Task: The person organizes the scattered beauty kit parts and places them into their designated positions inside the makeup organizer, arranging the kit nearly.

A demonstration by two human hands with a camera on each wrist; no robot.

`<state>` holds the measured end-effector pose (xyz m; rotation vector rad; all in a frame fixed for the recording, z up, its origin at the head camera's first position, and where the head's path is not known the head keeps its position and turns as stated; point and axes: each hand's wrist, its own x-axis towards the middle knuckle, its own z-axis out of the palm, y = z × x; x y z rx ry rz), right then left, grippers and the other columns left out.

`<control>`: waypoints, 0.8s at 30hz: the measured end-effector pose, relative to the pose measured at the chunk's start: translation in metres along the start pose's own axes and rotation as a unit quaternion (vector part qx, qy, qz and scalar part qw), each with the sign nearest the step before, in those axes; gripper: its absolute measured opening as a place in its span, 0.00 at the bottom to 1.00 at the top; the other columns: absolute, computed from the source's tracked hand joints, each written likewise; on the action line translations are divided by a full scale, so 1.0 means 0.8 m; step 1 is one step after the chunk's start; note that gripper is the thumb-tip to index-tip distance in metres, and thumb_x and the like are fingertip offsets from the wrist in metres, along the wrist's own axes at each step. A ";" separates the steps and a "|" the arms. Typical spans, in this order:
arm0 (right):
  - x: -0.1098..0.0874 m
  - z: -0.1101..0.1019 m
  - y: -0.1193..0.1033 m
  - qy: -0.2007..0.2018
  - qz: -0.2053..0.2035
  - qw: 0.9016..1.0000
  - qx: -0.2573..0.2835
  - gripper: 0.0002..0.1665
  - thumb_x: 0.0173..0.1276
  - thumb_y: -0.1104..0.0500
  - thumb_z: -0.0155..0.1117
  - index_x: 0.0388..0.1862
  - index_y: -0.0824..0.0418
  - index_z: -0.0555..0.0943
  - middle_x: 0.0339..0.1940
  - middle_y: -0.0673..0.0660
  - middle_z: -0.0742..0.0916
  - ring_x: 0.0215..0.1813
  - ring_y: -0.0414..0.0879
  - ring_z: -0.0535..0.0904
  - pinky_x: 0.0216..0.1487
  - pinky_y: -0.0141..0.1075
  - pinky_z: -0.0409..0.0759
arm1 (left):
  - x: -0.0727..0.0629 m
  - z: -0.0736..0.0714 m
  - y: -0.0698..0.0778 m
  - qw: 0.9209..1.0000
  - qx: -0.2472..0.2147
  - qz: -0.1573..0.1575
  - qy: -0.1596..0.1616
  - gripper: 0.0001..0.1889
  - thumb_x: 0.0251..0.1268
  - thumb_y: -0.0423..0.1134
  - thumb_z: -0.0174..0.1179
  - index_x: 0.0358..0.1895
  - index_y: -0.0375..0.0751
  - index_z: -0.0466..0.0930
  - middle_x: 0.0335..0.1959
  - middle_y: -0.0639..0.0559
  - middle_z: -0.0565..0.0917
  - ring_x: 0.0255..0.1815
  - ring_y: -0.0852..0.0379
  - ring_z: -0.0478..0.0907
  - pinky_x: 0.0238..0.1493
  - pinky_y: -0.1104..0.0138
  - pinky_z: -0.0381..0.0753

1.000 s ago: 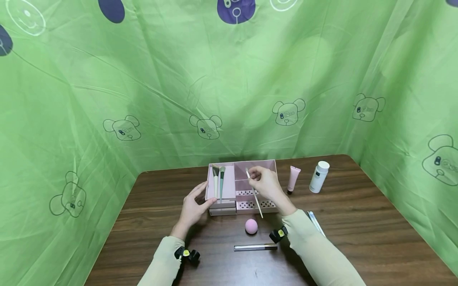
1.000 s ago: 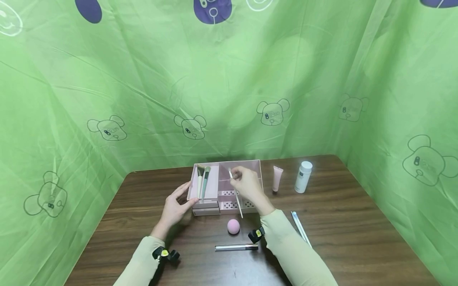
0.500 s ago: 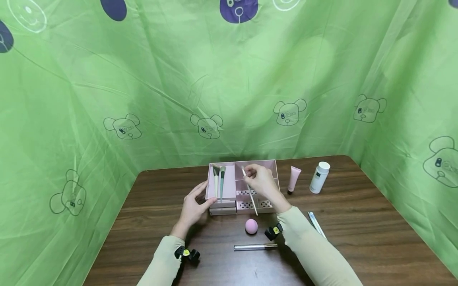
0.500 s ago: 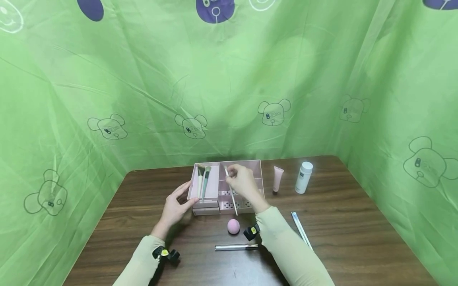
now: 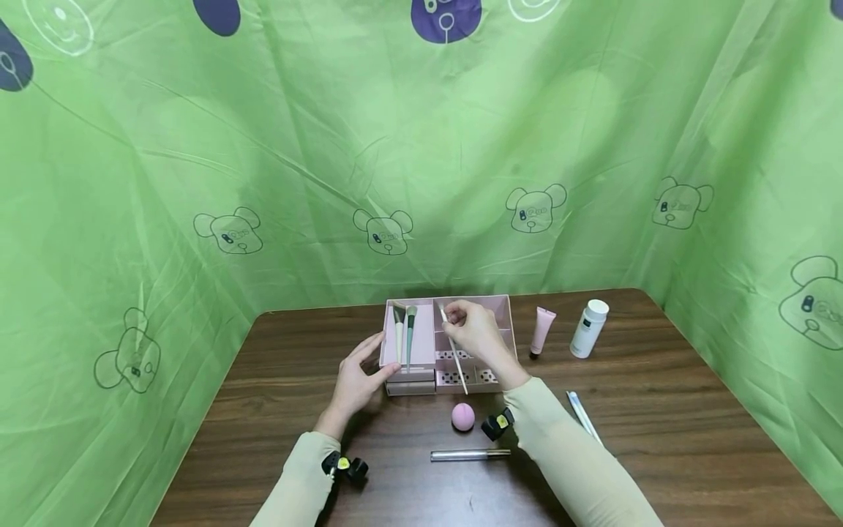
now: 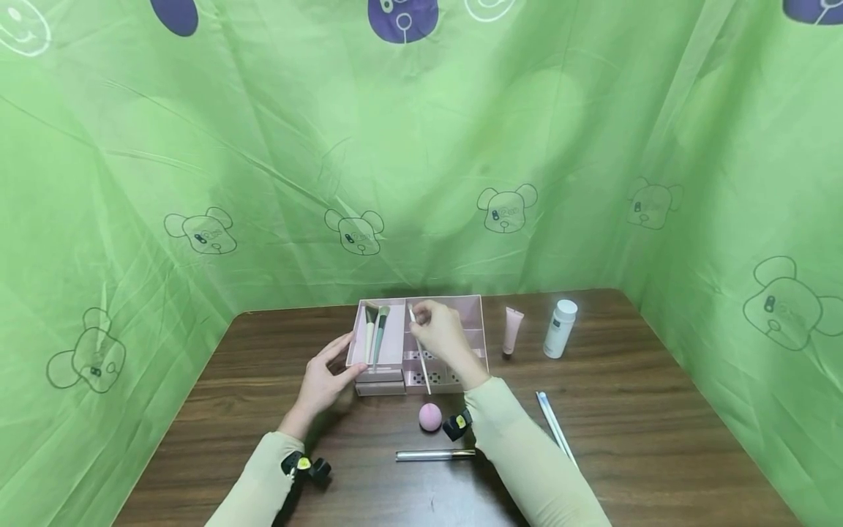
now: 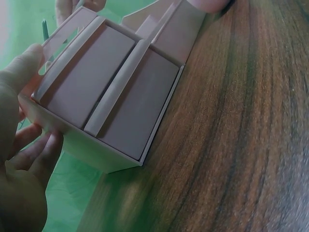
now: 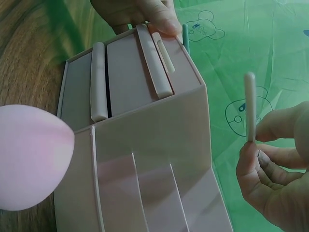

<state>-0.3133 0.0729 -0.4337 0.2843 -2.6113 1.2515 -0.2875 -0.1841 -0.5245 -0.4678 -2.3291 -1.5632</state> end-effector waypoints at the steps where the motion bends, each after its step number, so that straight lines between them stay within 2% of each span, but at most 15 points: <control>1: 0.001 0.001 -0.001 0.001 0.000 1.000 0.000 0.14 0.56 0.61 0.69 0.42 0.57 0.85 0.29 0.48 0.87 0.31 0.39 0.82 0.37 0.33 0.83 | 0.000 0.000 0.000 1.000 0.001 0.000 0.000 0.37 0.50 0.45 0.75 0.66 0.44 0.74 0.65 0.46 0.76 0.58 0.46 0.79 0.59 0.51 0.81; 14: 0.010 0.012 -0.013 0.004 -0.006 1.000 0.000 0.12 0.56 0.60 0.69 0.41 0.58 0.86 0.29 0.48 0.87 0.31 0.40 0.81 0.38 0.34 0.82 | 0.000 0.001 0.000 1.000 0.000 0.017 0.008 0.36 0.50 0.43 0.76 0.65 0.43 0.75 0.64 0.45 0.77 0.59 0.46 0.79 0.59 0.52 0.81; 15: 0.011 0.012 -0.014 0.003 -0.006 1.000 -0.001 0.12 0.56 0.60 0.69 0.41 0.58 0.86 0.29 0.48 0.87 0.31 0.39 0.81 0.38 0.34 0.82 | 0.000 0.000 0.006 1.000 0.000 0.017 0.008 0.36 0.50 0.41 0.76 0.65 0.41 0.75 0.64 0.44 0.76 0.59 0.45 0.78 0.59 0.51 0.80; 19: 0.015 0.016 -0.016 0.004 -0.002 1.000 -0.003 0.12 0.56 0.61 0.69 0.41 0.58 0.85 0.29 0.47 0.87 0.31 0.39 0.81 0.38 0.33 0.82 | 0.000 0.001 0.008 1.000 0.003 0.015 0.005 0.36 0.50 0.43 0.76 0.66 0.42 0.74 0.64 0.44 0.76 0.59 0.45 0.78 0.59 0.53 0.81; 24: 0.019 0.021 -0.018 0.006 -0.004 1.000 -0.010 0.12 0.56 0.61 0.68 0.41 0.58 0.85 0.28 0.47 0.87 0.29 0.39 0.80 0.37 0.33 0.81 | 0.001 0.003 0.002 1.000 0.008 0.005 0.007 0.37 0.49 0.42 0.76 0.66 0.43 0.74 0.65 0.44 0.76 0.58 0.44 0.79 0.58 0.53 0.81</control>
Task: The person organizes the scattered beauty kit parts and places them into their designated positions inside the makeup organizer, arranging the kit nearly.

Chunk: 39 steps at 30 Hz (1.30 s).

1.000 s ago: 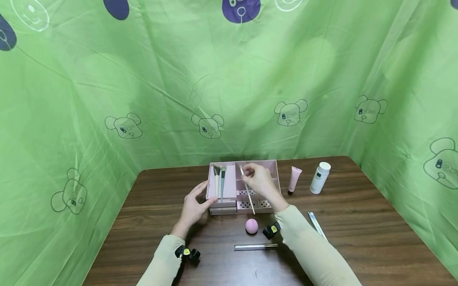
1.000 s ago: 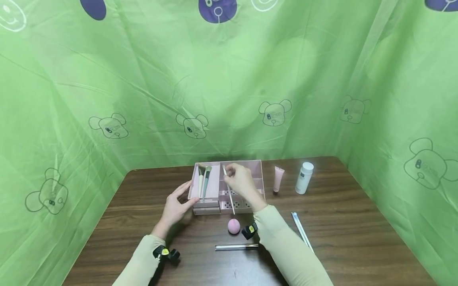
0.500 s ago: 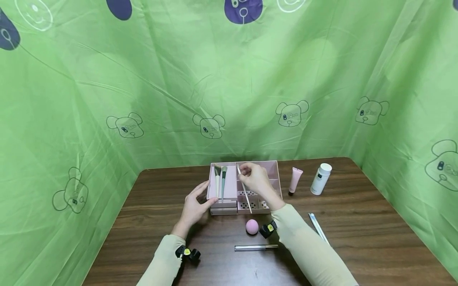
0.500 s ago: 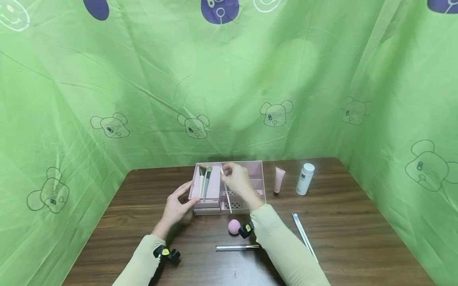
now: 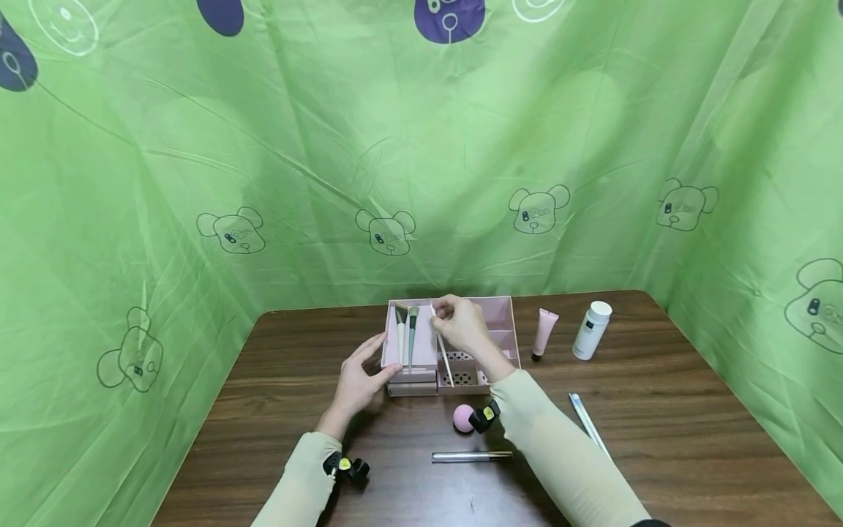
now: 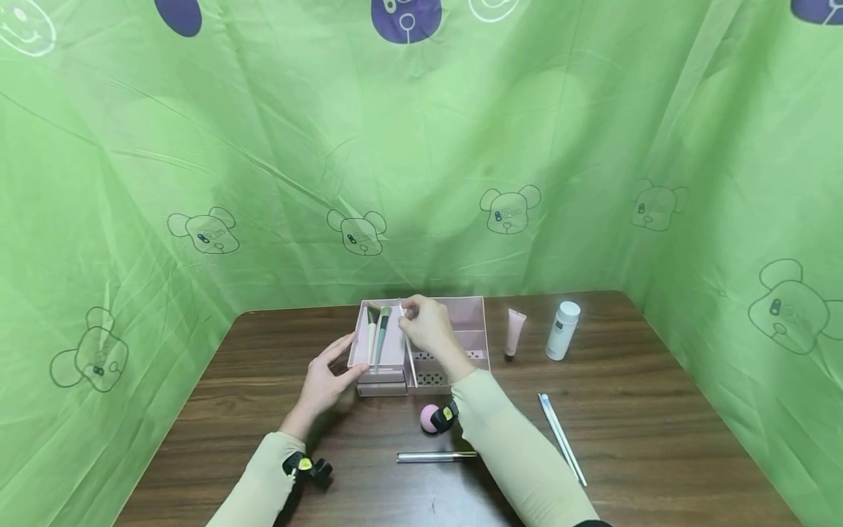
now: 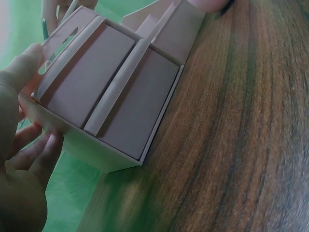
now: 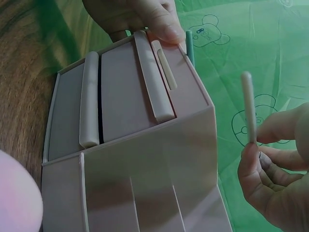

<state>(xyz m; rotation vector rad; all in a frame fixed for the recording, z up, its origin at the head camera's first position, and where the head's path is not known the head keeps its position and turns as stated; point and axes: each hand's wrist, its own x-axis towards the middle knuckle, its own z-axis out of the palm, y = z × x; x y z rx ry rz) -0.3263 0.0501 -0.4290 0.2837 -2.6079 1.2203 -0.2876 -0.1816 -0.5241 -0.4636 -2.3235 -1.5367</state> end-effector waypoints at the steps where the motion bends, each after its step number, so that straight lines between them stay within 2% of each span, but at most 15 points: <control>1: 0.001 0.001 0.000 0.000 0.001 1.000 -0.002 0.12 0.56 0.61 0.68 0.41 0.57 0.85 0.28 0.47 0.87 0.30 0.39 0.80 0.38 0.33 0.81 | 0.000 0.001 0.000 1.000 0.002 0.000 0.001 0.36 0.49 0.40 0.76 0.66 0.41 0.74 0.65 0.43 0.76 0.58 0.43 0.78 0.59 0.52 0.81; 5: 0.004 0.005 -0.001 -0.003 0.010 1.000 -0.005 0.12 0.57 0.60 0.69 0.42 0.56 0.85 0.29 0.46 0.87 0.30 0.39 0.80 0.39 0.34 0.82 | 0.000 0.003 -0.001 1.000 0.007 0.006 0.002 0.36 0.50 0.36 0.75 0.65 0.34 0.73 0.64 0.37 0.75 0.58 0.38 0.78 0.58 0.46 0.80; 8: 0.007 0.007 -0.001 -0.005 0.017 1.000 0.000 0.12 0.57 0.60 0.69 0.42 0.57 0.85 0.29 0.46 0.87 0.31 0.39 0.80 0.39 0.35 0.83 | 0.000 0.004 -0.002 1.000 0.002 0.008 0.003 0.36 0.50 0.34 0.75 0.65 0.32 0.72 0.64 0.34 0.74 0.58 0.36 0.77 0.58 0.44 0.79; 17: 0.019 0.015 -0.004 -0.018 0.036 0.999 0.023 0.12 0.58 0.61 0.68 0.42 0.57 0.85 0.30 0.48 0.87 0.27 0.39 0.81 0.33 0.31 0.83 | -0.003 0.000 -0.002 1.000 -0.002 0.003 0.002 0.36 0.49 0.42 0.76 0.66 0.44 0.75 0.64 0.47 0.77 0.59 0.48 0.79 0.59 0.56 0.82; 25: 0.031 0.018 0.000 -0.018 0.055 0.998 0.035 0.13 0.56 0.62 0.67 0.43 0.59 0.84 0.31 0.49 0.88 0.27 0.40 0.82 0.31 0.30 0.83 | 0.002 -0.001 0.000 1.000 0.003 0.012 -0.002 0.36 0.51 0.46 0.75 0.66 0.43 0.74 0.64 0.48 0.77 0.56 0.50 0.81 0.56 0.65 0.83; 35: 0.032 0.024 0.001 -0.021 0.081 0.996 0.044 0.14 0.57 0.62 0.66 0.44 0.60 0.84 0.34 0.52 0.88 0.25 0.40 0.82 0.28 0.29 0.84 | 0.000 -0.002 -0.001 1.000 0.003 0.005 -0.002 0.37 0.50 0.46 0.75 0.66 0.43 0.74 0.65 0.48 0.76 0.58 0.50 0.80 0.58 0.67 0.81; 39: 0.030 0.024 0.002 -0.018 0.094 0.995 0.036 0.14 0.58 0.61 0.65 0.45 0.61 0.84 0.34 0.53 0.87 0.24 0.39 0.83 0.32 0.31 0.85 | -0.001 -0.002 -0.002 1.000 0.000 0.003 0.000 0.36 0.50 0.45 0.76 0.66 0.44 0.74 0.65 0.48 0.76 0.58 0.49 0.80 0.58 0.66 0.82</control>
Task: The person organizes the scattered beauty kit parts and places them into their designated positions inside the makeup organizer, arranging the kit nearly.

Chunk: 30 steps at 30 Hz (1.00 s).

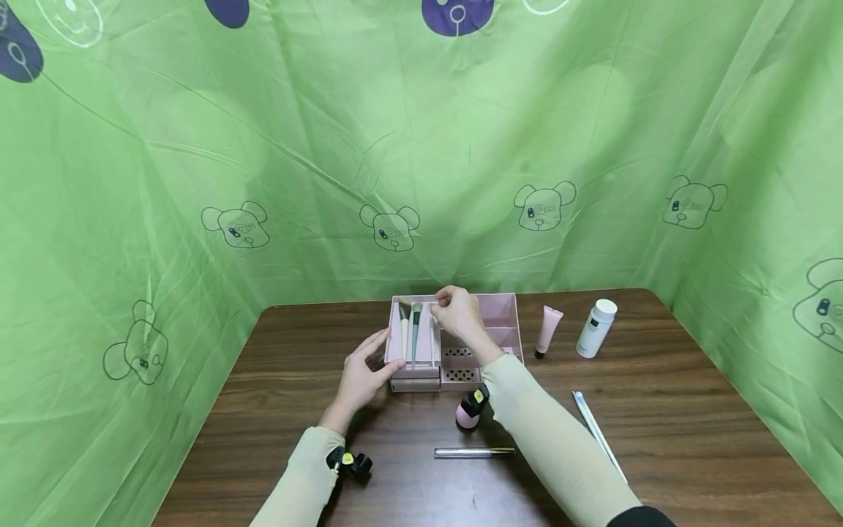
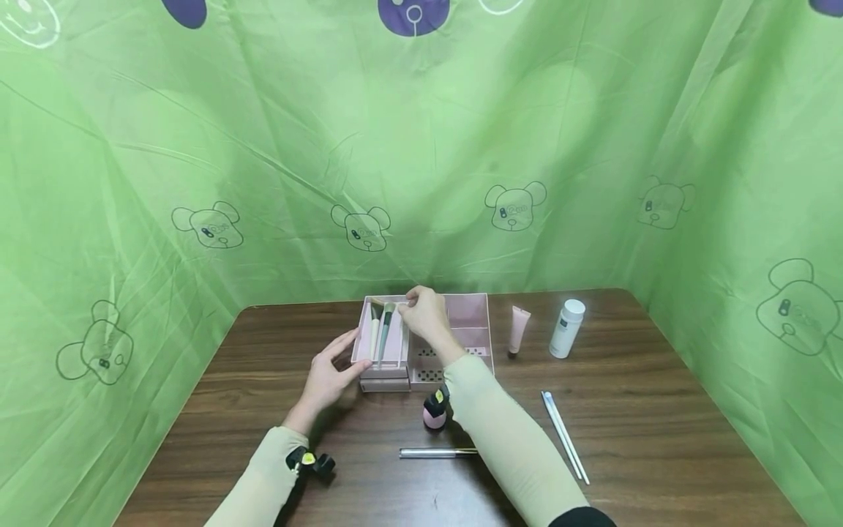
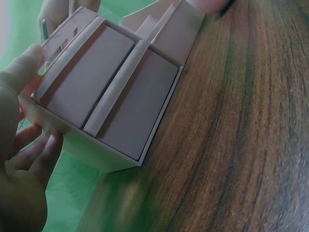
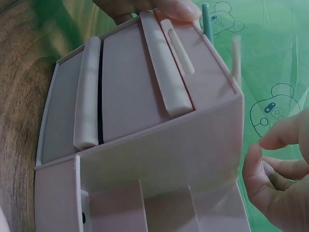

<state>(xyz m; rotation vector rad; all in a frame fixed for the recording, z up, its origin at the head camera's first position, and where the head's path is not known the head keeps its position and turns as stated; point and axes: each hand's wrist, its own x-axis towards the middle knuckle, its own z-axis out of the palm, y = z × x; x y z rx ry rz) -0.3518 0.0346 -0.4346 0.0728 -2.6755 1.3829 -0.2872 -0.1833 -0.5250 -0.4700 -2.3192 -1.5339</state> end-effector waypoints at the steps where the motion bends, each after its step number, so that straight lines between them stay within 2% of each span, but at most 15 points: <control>1: -0.001 -0.001 0.001 0.000 0.002 1.000 -0.001 0.14 0.58 0.61 0.65 0.45 0.61 0.84 0.34 0.53 0.87 0.24 0.40 0.84 0.33 0.33 0.85 | 0.000 0.000 0.000 1.000 -0.004 0.001 0.000 0.36 0.50 0.44 0.76 0.66 0.43 0.74 0.65 0.47 0.76 0.57 0.48 0.80 0.58 0.64 0.82; 8: -0.004 -0.002 0.005 0.007 -0.013 1.000 -0.022 0.15 0.57 0.60 0.64 0.44 0.60 0.85 0.33 0.51 0.88 0.33 0.43 0.83 0.41 0.38 0.84 | -0.001 0.002 0.005 1.000 -0.019 0.007 0.000 0.36 0.50 0.35 0.75 0.65 0.36 0.73 0.64 0.38 0.75 0.57 0.37 0.78 0.57 0.47 0.80; 11: -0.005 -0.004 0.006 0.006 -0.017 1.000 -0.019 0.16 0.57 0.60 0.64 0.45 0.60 0.84 0.32 0.50 0.88 0.32 0.43 0.83 0.40 0.37 0.83 | -0.002 0.000 0.022 1.000 -0.016 0.012 -0.002 0.35 0.51 0.33 0.74 0.65 0.31 0.72 0.64 0.34 0.75 0.56 0.35 0.78 0.57 0.44 0.79; 16: -0.005 -0.007 0.006 0.001 -0.016 1.000 -0.009 0.16 0.58 0.60 0.63 0.46 0.60 0.84 0.32 0.50 0.88 0.26 0.40 0.83 0.38 0.36 0.84 | -0.003 -0.006 0.051 1.000 -0.011 0.018 -0.008 0.34 0.52 0.32 0.73 0.64 0.26 0.72 0.63 0.31 0.75 0.56 0.35 0.78 0.56 0.43 0.80; 23: -0.010 -0.012 0.009 0.005 -0.021 1.000 -0.018 0.16 0.58 0.58 0.64 0.46 0.58 0.84 0.33 0.49 0.88 0.35 0.44 0.82 0.41 0.37 0.83 | 0.001 0.000 0.003 1.000 -0.017 0.007 -0.005 0.36 0.50 0.42 0.76 0.66 0.40 0.74 0.64 0.42 0.76 0.57 0.42 0.79 0.57 0.53 0.82; 30: -0.017 -0.019 0.015 0.007 -0.040 0.999 -0.025 0.14 0.58 0.60 0.65 0.45 0.57 0.84 0.33 0.50 0.88 0.36 0.44 0.81 0.41 0.36 0.82 | 0.001 0.000 0.002 1.000 -0.013 0.011 -0.003 0.36 0.50 0.42 0.75 0.66 0.41 0.74 0.64 0.43 0.76 0.54 0.41 0.80 0.56 0.54 0.83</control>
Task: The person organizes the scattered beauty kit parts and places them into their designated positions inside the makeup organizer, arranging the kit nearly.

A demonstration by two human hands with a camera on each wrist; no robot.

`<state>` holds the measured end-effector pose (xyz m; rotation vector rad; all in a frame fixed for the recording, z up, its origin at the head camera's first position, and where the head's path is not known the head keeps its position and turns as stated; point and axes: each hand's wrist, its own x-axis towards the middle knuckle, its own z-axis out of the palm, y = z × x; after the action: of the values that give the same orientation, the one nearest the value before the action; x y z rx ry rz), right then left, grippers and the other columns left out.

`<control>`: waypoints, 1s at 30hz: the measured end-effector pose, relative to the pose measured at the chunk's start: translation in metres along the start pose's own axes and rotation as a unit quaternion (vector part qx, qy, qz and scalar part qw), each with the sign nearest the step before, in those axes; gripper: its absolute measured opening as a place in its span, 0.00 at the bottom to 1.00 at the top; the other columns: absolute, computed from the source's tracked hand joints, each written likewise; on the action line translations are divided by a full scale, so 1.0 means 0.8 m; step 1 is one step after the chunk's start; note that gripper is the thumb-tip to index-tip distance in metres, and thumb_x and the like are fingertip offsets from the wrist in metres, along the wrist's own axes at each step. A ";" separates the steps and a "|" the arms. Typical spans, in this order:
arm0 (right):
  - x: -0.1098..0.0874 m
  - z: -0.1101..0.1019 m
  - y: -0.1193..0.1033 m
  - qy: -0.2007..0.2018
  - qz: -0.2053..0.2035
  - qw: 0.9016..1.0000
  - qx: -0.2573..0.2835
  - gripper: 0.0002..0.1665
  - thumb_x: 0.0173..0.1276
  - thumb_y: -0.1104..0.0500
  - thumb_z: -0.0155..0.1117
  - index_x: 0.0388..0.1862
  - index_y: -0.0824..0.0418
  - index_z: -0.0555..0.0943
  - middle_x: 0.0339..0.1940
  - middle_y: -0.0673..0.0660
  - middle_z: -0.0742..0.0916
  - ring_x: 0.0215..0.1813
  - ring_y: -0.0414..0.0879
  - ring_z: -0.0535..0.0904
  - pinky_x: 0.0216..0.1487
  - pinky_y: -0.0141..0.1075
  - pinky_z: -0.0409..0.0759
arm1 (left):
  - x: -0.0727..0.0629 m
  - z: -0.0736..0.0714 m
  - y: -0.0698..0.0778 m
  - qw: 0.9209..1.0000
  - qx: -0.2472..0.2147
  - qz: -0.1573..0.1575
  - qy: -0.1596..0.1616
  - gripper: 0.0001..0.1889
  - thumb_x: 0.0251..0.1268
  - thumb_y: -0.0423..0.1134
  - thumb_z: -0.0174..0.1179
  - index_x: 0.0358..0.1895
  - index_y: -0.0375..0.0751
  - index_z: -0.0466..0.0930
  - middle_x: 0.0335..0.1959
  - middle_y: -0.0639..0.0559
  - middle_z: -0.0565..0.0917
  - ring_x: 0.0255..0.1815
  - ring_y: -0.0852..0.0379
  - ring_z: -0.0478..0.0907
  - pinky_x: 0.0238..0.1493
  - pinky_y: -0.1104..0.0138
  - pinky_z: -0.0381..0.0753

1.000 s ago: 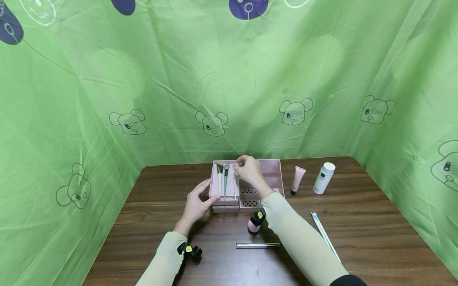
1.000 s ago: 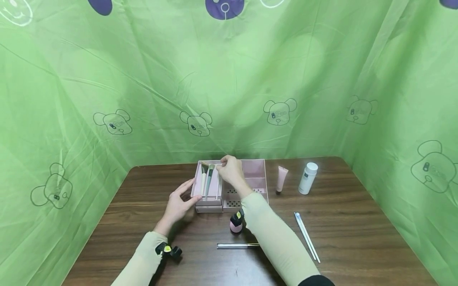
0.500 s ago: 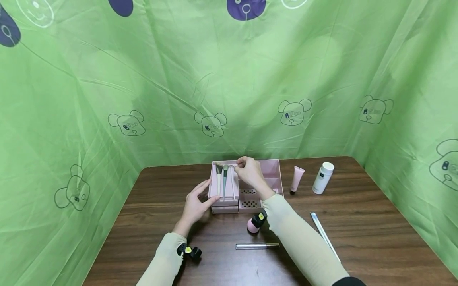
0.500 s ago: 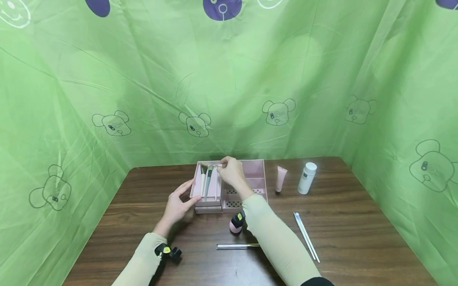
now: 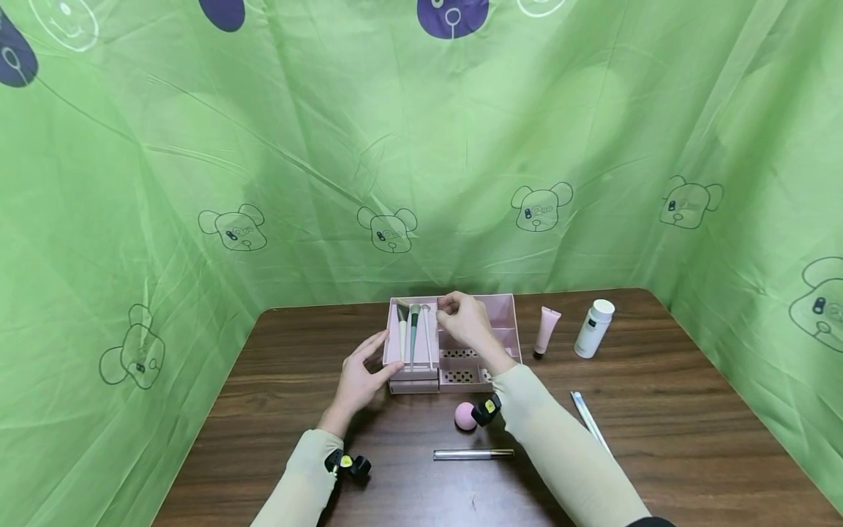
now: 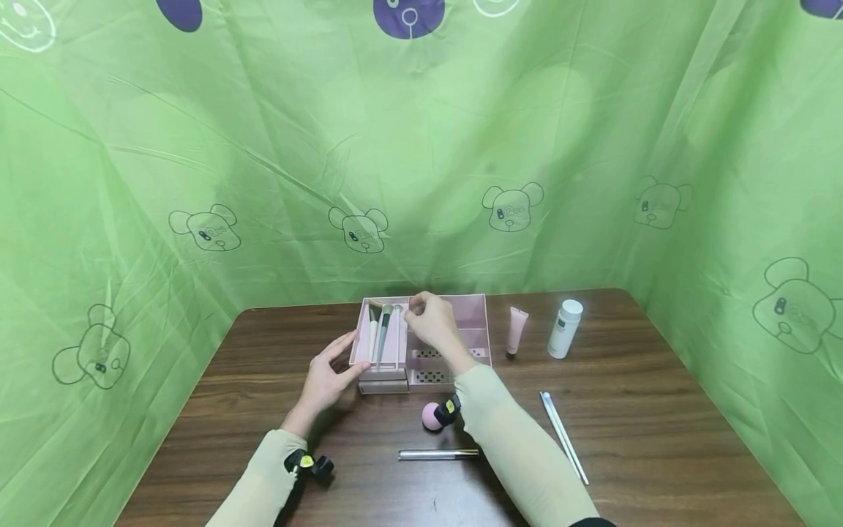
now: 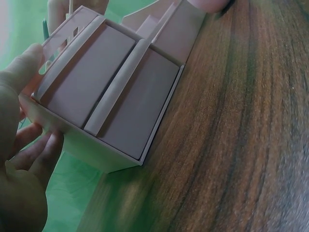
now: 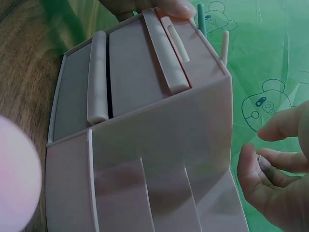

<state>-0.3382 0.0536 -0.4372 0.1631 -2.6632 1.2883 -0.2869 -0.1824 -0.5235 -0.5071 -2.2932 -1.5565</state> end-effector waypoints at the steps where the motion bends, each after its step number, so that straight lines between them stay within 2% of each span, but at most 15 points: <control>1: -0.001 -0.001 0.001 -0.001 -0.001 1.000 -0.002 0.14 0.58 0.60 0.65 0.45 0.57 0.84 0.33 0.50 0.87 0.36 0.44 0.81 0.41 0.36 0.82 | 0.000 0.000 0.000 1.000 0.000 0.000 0.000 0.36 0.50 0.41 0.75 0.66 0.41 0.74 0.64 0.43 0.76 0.54 0.40 0.81 0.56 0.54 0.83; 8: -0.011 -0.013 0.004 -0.011 -0.009 1.000 -0.006 0.16 0.60 0.58 0.67 0.47 0.58 0.84 0.34 0.51 0.87 0.37 0.44 0.81 0.43 0.37 0.82 | 0.000 0.002 0.007 1.000 0.000 -0.003 0.000 0.36 0.50 0.34 0.75 0.65 0.34 0.73 0.63 0.36 0.75 0.54 0.35 0.79 0.55 0.47 0.82; 14: -0.020 -0.025 0.009 -0.008 -0.017 1.000 -0.004 0.17 0.60 0.57 0.67 0.48 0.58 0.84 0.35 0.51 0.87 0.39 0.44 0.81 0.45 0.39 0.82 | -0.003 -0.004 0.043 1.000 0.002 0.012 -0.006 0.34 0.51 0.31 0.73 0.64 0.25 0.71 0.62 0.30 0.75 0.53 0.34 0.79 0.54 0.44 0.81; 17: -0.023 -0.030 0.014 -0.008 -0.025 1.000 -0.004 0.18 0.60 0.56 0.67 0.49 0.59 0.83 0.35 0.50 0.87 0.38 0.44 0.82 0.44 0.38 0.82 | -0.003 -0.006 0.050 1.000 0.005 0.016 -0.008 0.34 0.52 0.30 0.73 0.63 0.24 0.71 0.62 0.29 0.75 0.53 0.34 0.80 0.54 0.45 0.81; 20: -0.028 -0.033 0.020 -0.009 -0.031 0.999 -0.004 0.18 0.60 0.56 0.68 0.49 0.59 0.83 0.34 0.50 0.87 0.37 0.44 0.81 0.43 0.38 0.82 | -0.002 -0.006 0.047 1.000 0.003 0.016 -0.006 0.34 0.51 0.30 0.73 0.63 0.24 0.71 0.62 0.29 0.75 0.53 0.33 0.79 0.54 0.44 0.81; 25: -0.036 -0.040 0.028 -0.009 -0.039 0.999 -0.012 0.17 0.60 0.56 0.67 0.48 0.59 0.83 0.33 0.50 0.87 0.36 0.42 0.81 0.41 0.37 0.82 | 0.000 0.000 0.018 1.000 -0.004 0.008 0.000 0.35 0.50 0.31 0.74 0.64 0.29 0.72 0.63 0.32 0.74 0.54 0.33 0.79 0.55 0.44 0.80; 30: -0.045 -0.049 0.035 -0.015 -0.045 0.999 -0.020 0.16 0.61 0.57 0.67 0.48 0.59 0.82 0.34 0.51 0.87 0.37 0.43 0.82 0.42 0.37 0.82 | 0.001 0.000 0.001 1.000 0.001 -0.003 0.004 0.36 0.49 0.37 0.76 0.65 0.38 0.74 0.64 0.40 0.76 0.56 0.41 0.80 0.57 0.51 0.82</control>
<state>-0.3033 0.1024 -0.4425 0.2948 -2.6709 1.2126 -0.2870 -0.1822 -0.5226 -0.4936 -2.2923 -1.5566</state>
